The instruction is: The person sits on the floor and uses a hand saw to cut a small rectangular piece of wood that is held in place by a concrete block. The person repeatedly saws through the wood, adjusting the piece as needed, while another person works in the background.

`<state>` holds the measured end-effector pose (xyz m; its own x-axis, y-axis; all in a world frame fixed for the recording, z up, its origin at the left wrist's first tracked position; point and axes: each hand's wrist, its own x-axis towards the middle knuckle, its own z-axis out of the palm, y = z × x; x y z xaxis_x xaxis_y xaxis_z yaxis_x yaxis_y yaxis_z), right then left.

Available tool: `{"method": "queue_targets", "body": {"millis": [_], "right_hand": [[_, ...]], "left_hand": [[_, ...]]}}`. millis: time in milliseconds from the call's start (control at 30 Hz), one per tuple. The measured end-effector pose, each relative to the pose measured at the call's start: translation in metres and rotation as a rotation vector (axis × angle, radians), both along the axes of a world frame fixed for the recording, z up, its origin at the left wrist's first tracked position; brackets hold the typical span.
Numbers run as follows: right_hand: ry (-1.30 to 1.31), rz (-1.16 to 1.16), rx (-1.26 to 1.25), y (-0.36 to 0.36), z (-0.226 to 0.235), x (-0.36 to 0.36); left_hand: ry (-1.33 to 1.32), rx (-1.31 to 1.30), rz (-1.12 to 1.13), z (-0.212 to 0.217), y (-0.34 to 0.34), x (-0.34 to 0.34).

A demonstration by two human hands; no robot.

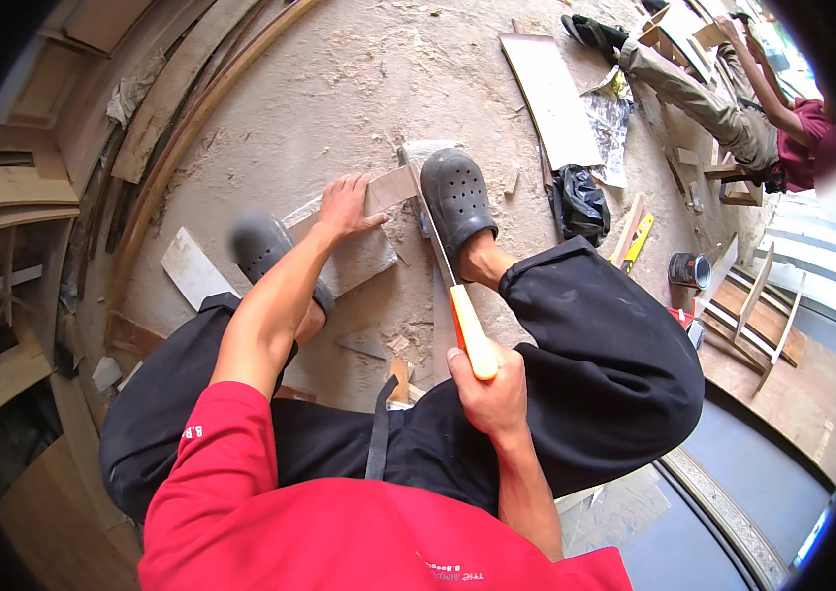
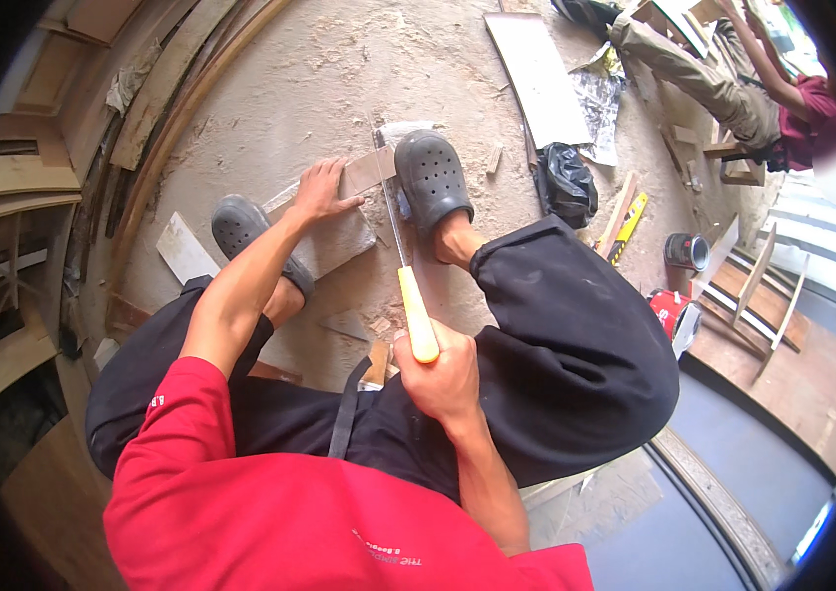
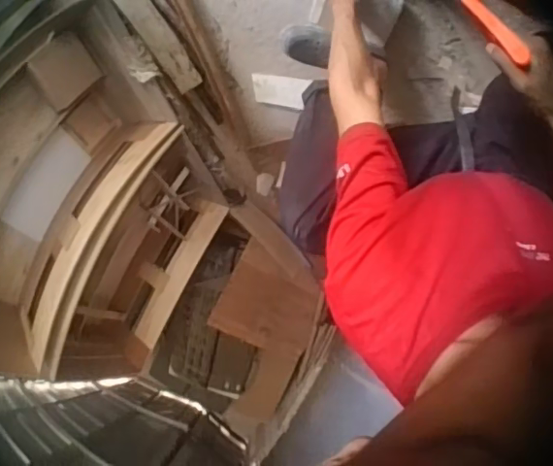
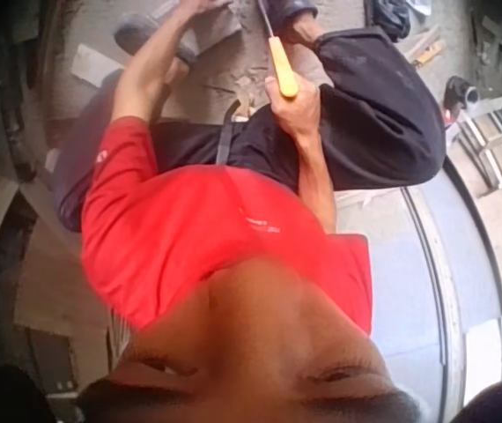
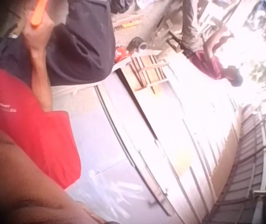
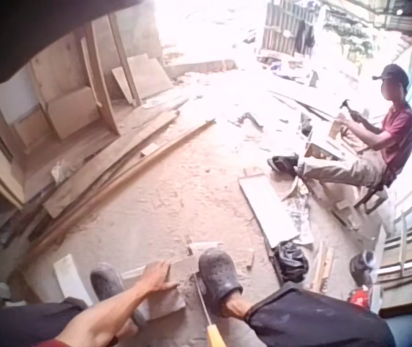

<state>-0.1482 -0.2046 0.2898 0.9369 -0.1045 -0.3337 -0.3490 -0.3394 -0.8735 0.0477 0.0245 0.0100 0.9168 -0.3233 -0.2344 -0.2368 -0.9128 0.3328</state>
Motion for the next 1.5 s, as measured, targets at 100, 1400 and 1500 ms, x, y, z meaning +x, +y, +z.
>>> {"method": "queue_targets", "body": {"millis": [100,1400,1500], "right_hand": [[0.051,0.027,0.003,0.004,-0.009,-0.004],[0.202,0.159,-0.269,0.039,-0.009,0.01],[0.2,0.193,-0.289,0.037,-0.023,0.01]], "left_hand": [[-0.028,0.089,0.064,-0.008,0.01,-0.018],[-0.285,-0.034,0.259,-0.024,0.005,-0.057],[-0.208,-0.07,0.237,-0.024,0.01,-0.056]]}}
